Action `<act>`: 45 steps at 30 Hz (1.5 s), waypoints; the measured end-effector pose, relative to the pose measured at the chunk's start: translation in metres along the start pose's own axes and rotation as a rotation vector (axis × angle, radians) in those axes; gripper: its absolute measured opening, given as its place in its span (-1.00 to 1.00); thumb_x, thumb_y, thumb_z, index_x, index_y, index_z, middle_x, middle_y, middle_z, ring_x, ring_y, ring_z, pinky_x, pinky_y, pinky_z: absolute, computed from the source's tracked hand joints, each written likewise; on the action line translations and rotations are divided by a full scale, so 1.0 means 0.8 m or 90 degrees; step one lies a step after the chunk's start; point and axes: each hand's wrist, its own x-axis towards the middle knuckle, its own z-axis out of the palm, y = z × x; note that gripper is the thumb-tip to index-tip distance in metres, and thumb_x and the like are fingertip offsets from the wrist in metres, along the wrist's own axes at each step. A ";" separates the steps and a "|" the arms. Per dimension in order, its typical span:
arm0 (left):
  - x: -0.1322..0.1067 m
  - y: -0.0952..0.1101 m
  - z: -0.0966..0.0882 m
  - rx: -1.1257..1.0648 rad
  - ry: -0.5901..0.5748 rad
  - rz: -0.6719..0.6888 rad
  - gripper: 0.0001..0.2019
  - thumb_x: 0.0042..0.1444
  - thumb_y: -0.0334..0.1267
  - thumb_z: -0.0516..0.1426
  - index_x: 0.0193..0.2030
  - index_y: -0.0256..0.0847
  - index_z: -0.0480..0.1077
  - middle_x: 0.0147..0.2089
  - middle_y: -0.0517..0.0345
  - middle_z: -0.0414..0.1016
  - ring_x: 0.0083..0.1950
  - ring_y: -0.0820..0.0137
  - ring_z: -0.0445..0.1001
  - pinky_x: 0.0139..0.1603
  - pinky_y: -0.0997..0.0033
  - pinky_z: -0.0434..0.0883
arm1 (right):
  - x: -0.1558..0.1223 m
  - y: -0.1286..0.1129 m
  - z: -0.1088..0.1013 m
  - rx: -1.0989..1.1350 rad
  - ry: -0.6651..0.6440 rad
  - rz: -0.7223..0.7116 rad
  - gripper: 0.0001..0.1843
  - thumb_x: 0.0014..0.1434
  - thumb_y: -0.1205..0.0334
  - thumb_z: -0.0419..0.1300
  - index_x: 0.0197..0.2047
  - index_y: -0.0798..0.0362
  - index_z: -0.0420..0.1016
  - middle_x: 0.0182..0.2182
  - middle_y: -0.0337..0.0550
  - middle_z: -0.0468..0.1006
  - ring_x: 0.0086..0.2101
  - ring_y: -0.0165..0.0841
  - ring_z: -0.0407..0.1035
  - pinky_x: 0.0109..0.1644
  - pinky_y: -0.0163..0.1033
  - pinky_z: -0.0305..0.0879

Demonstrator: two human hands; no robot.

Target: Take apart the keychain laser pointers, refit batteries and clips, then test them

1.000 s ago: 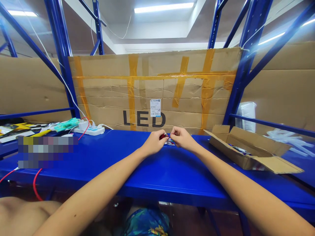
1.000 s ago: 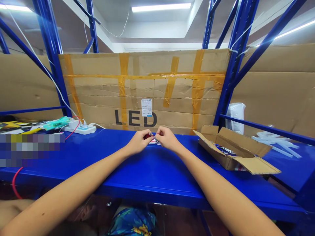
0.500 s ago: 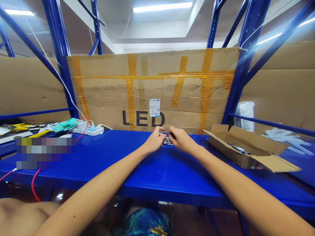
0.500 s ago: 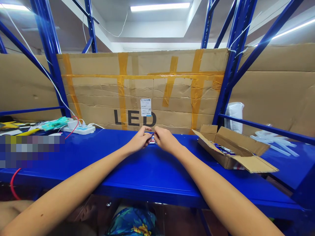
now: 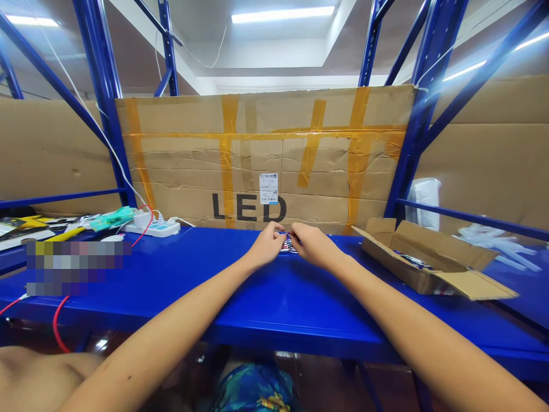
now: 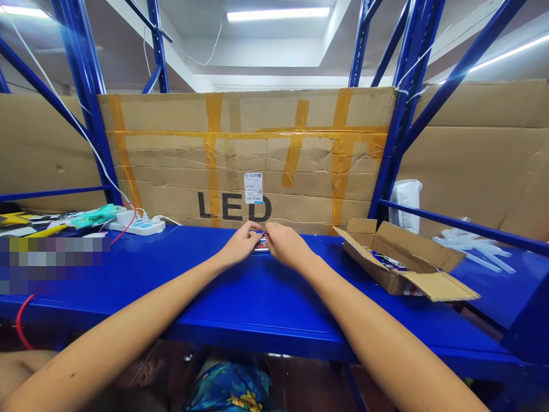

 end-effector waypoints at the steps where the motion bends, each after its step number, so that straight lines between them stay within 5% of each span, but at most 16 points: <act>1: 0.001 0.001 -0.001 0.003 0.005 0.000 -0.92 0.14 -0.40 0.05 -0.22 -0.22 0.26 -0.60 0.36 0.27 -0.54 0.51 0.25 -0.48 0.52 0.17 | 0.000 0.000 -0.001 0.009 -0.001 0.009 -0.87 0.31 0.35 -0.04 -0.24 0.11 0.32 -0.30 0.00 0.52 -0.33 -0.31 0.36 -0.28 -0.28 0.11; 10: 0.005 0.015 -0.021 -0.090 -0.014 -0.126 -0.92 0.08 -0.46 0.09 -0.28 -0.25 0.30 -0.54 0.28 0.38 -0.65 0.57 0.25 -0.66 0.55 0.13 | 0.000 0.037 -0.004 0.184 0.025 0.087 -0.88 0.26 0.29 0.01 -0.25 0.08 0.35 -0.33 -0.08 0.55 -0.34 -0.34 0.40 -0.25 -0.27 0.23; 14: 0.008 0.012 -0.025 -0.112 -0.003 -0.113 -0.89 0.05 -0.50 0.09 -0.28 -0.28 0.30 -0.46 0.18 0.47 -0.63 0.56 0.30 -0.69 0.56 0.16 | -0.001 0.053 0.010 0.418 -0.065 0.174 -0.84 0.24 0.25 0.00 -0.16 0.07 0.35 -0.48 -0.21 0.50 -0.53 -0.40 0.38 -0.42 -0.30 0.28; 17: 0.007 0.011 -0.025 -0.102 -0.017 -0.064 -0.87 0.03 -0.49 0.12 -0.25 -0.28 0.32 -0.55 0.26 0.41 -0.68 0.56 0.26 -0.70 0.57 0.18 | -0.002 0.057 0.018 0.540 -0.134 0.169 -0.75 0.22 0.18 0.06 -0.08 0.10 0.35 -0.48 -0.20 0.52 -0.49 -0.37 0.42 -0.39 -0.27 0.34; 21: 0.004 0.009 -0.022 -0.116 -0.065 0.015 -0.87 0.02 -0.47 0.13 -0.26 -0.27 0.33 -0.56 0.27 0.38 -0.62 0.53 0.33 -0.68 0.60 0.23 | -0.004 0.049 0.016 0.420 -0.088 0.048 -0.72 0.17 0.15 0.15 -0.08 0.10 0.45 -0.25 -0.12 0.59 -0.28 -0.32 0.44 -0.18 -0.24 0.31; 25: 0.005 0.004 -0.019 -0.120 -0.104 0.037 -0.86 -0.01 -0.49 0.12 -0.28 -0.26 0.33 -0.53 0.24 0.40 -0.53 0.48 0.41 -0.67 0.62 0.26 | -0.003 0.031 0.013 0.246 -0.070 -0.029 -0.77 0.26 0.20 0.07 -0.17 0.11 0.50 -0.27 -0.08 0.60 -0.30 -0.33 0.42 -0.22 -0.29 0.21; 35: 0.013 0.001 -0.028 -0.097 -0.123 0.022 -0.86 -0.04 -0.51 0.14 -0.30 -0.30 0.42 -0.45 0.17 0.46 -0.42 0.45 0.47 -0.53 0.56 0.39 | -0.002 -0.002 0.015 -0.082 -0.121 0.056 -0.64 0.38 0.11 -0.13 -0.07 0.14 0.39 -0.25 0.07 0.61 -0.29 -0.20 0.49 -0.30 -0.26 0.13; 38: 0.023 0.001 -0.037 -0.165 -0.077 -0.038 -0.93 0.08 -0.36 0.14 -0.32 -0.31 0.44 -0.33 0.05 0.54 -0.32 0.42 0.51 -0.41 0.54 0.43 | -0.002 -0.007 0.013 -0.127 -0.114 0.062 -0.58 0.39 0.07 -0.19 -0.02 0.13 0.37 -0.24 0.10 0.60 -0.28 -0.16 0.50 -0.28 -0.23 0.14; 42: 0.030 -0.001 -0.052 -0.381 -0.024 -0.137 -0.56 0.25 0.04 -0.03 -0.29 -0.33 0.43 -0.20 -0.16 0.57 -0.25 0.32 0.56 -0.30 0.43 0.46 | -0.003 -0.009 0.011 -0.141 -0.132 0.050 -0.57 0.39 0.05 -0.20 -0.02 0.11 0.37 -0.23 0.09 0.61 -0.27 -0.15 0.50 -0.26 -0.21 0.16; 45: 0.029 -0.005 -0.059 -0.466 -0.035 -0.155 -0.43 0.25 0.16 -0.13 -0.26 -0.35 0.42 -0.15 -0.26 0.56 -0.19 0.23 0.58 -0.24 0.33 0.47 | -0.003 -0.009 0.011 -0.140 -0.156 0.043 -0.58 0.38 0.06 -0.19 -0.03 0.10 0.39 -0.24 0.09 0.61 -0.26 -0.15 0.50 -0.25 -0.20 0.18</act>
